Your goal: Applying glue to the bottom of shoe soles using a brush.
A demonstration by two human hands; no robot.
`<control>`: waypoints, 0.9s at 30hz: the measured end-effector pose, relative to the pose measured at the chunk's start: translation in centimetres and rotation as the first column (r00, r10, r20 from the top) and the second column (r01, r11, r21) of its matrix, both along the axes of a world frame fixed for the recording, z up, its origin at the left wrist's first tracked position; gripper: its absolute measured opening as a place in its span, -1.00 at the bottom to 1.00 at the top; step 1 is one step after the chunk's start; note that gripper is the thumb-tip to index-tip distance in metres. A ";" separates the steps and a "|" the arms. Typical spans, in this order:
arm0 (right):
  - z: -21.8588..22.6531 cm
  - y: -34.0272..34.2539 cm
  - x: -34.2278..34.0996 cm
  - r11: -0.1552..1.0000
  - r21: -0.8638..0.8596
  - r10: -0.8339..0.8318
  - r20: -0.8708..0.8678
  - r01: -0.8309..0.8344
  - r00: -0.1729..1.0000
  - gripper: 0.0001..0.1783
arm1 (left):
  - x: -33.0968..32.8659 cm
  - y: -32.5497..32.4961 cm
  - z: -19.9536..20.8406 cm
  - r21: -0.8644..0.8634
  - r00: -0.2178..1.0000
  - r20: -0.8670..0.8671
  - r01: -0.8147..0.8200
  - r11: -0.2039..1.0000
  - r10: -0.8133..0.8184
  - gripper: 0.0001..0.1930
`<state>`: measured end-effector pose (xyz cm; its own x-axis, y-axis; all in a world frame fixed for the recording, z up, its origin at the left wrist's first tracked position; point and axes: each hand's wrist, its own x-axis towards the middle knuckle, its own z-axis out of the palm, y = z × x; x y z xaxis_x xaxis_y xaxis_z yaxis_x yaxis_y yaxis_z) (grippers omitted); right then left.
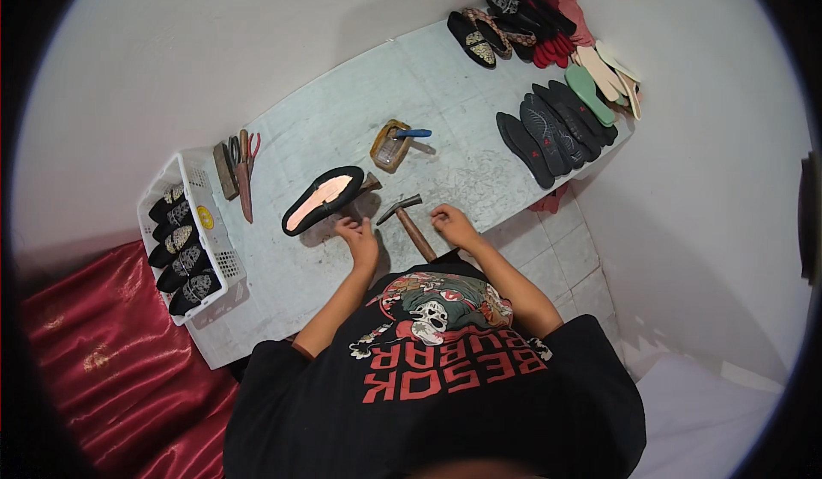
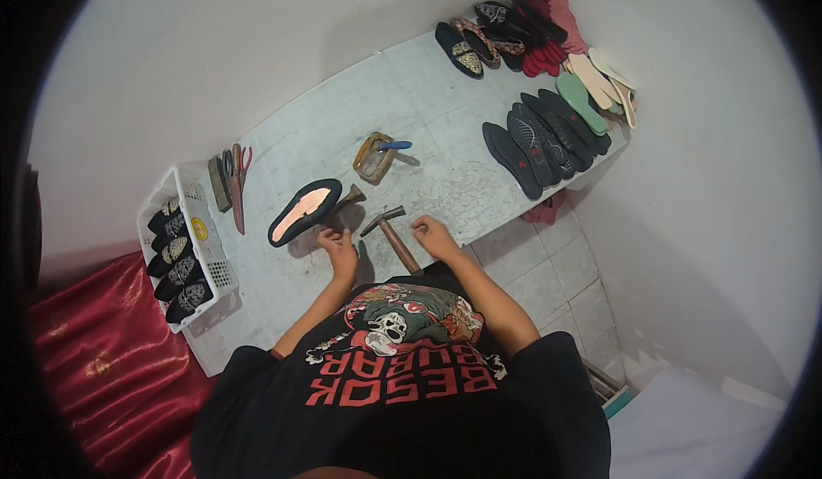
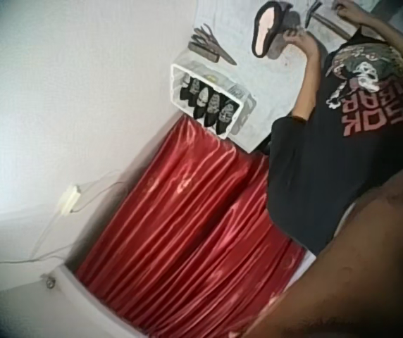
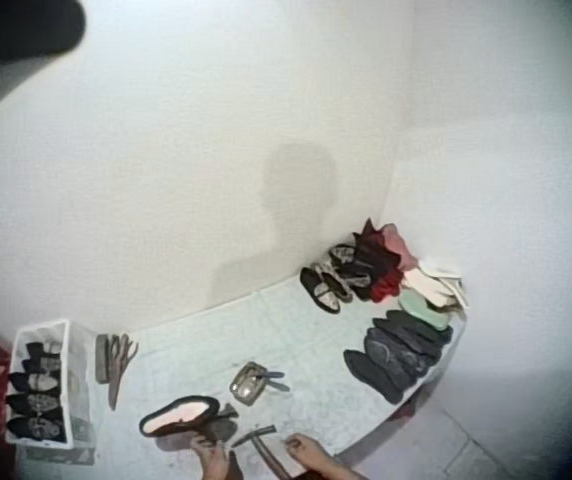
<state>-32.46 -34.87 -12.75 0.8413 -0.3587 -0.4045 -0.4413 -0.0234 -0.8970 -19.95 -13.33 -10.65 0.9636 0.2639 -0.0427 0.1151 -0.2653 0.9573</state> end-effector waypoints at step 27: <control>5.7 -27.1 -6.8 0.575 -0.810 -0.419 -0.170 0.115 0.892 -0.16 | -4.6 -25.6 3.6 -0.259 0.071 -0.138 0.960 0.105 -0.988 -0.74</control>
<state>-39.28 -61.99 -7.05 0.5321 -0.8429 -0.0796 -0.7887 -0.4593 -0.4087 -24.60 -38.94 -7.09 0.3102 -0.9193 -0.2421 0.0121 -0.2508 0.9680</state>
